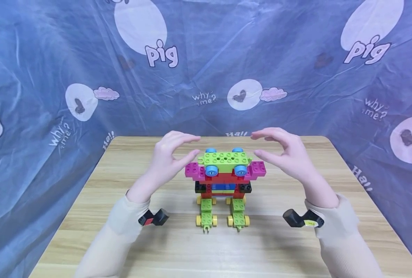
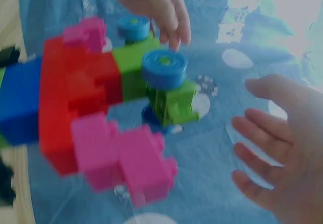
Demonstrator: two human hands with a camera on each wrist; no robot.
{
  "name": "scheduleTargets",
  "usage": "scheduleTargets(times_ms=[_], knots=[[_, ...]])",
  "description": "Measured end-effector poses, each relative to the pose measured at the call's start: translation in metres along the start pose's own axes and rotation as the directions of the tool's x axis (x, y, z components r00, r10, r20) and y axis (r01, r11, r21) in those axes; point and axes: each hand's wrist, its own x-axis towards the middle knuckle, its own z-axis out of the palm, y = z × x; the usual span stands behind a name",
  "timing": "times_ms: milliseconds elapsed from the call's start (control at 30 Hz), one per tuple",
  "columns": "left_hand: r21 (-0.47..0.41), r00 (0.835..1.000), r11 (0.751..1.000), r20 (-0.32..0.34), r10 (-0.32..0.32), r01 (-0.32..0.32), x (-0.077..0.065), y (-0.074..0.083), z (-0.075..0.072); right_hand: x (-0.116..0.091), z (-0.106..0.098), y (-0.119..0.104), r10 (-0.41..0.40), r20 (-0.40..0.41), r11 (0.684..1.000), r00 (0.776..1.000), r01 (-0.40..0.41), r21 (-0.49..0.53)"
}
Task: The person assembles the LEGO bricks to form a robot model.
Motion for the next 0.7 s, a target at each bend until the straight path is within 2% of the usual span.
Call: scheduleTargets(times_ms=[100,233,300,433,533,700], knots=[[0.045,0.995,0.998,-0.090,0.045,-0.041,-0.007,-0.008,-0.002,-0.008,-0.002,0.007,-0.057,-0.115,0.998,0.992,0.054,-0.029],[0.087,0.976,0.995,-0.210,0.061,-0.044,-0.018,-0.021,-0.003,-0.020,-0.004,0.020,-0.117,-0.262,0.993,0.958,0.105,-0.060],[0.095,0.959,0.995,-0.277,0.058,-0.032,-0.025,-0.028,-0.002,-0.027,-0.003,0.027,-0.134,-0.326,0.990,0.936,0.111,-0.089],[0.148,0.911,0.988,-0.399,0.102,-0.046,-0.043,-0.045,0.001,-0.041,0.001,0.044,-0.127,-0.435,0.986,0.891,0.066,-0.153],[0.219,0.886,0.974,-0.438,0.149,-0.056,-0.058,-0.057,0.003,-0.051,0.004,0.058,-0.112,-0.494,0.983,0.862,0.024,-0.180],[0.303,0.881,0.952,-0.441,0.173,-0.035,-0.082,-0.076,0.004,-0.066,0.008,0.078,-0.099,-0.533,0.973,0.840,-0.030,-0.228]])
